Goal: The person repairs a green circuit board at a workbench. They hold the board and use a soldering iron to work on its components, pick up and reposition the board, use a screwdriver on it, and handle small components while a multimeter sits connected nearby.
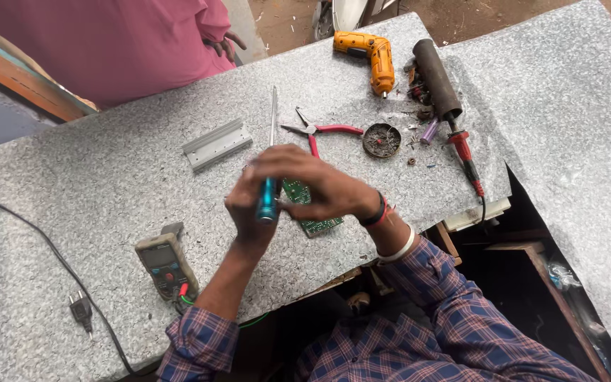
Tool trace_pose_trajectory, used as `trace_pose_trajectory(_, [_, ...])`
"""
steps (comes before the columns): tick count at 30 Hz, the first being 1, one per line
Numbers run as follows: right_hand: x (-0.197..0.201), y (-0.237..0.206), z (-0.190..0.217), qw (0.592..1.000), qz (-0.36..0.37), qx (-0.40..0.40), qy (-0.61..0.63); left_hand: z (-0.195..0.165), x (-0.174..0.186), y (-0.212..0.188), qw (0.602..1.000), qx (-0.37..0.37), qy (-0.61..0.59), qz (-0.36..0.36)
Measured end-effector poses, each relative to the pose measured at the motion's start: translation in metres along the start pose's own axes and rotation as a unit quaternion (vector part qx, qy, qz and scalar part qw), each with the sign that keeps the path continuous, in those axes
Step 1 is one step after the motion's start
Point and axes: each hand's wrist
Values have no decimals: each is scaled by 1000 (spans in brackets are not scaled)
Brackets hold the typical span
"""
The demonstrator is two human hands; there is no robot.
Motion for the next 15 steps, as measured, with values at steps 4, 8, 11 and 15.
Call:
trace_pose_trajectory(4, [-3,-4,12,987,56,-21,-148,-6,-3,-3,999,26,17,30])
trace_pose_trajectory(8, [19,-28,-6,982,-56,18,-182,-12,1,6,993,93,60,41])
trace_pose_trajectory(11, [54,-59,-40,937,-296,-48,-177,-11,1,18,987,127,86,47])
trace_pose_trajectory(15, [109,-122,-78,804,-575,-102,-107,0,-3,18,981,148,87,93])
Point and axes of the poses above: each hand's wrist, its own y-axis towards the middle knuckle, its own x-axis out of the back of the hand, z = x × y, and after that the axes turned 11 degrees about x, right-handed
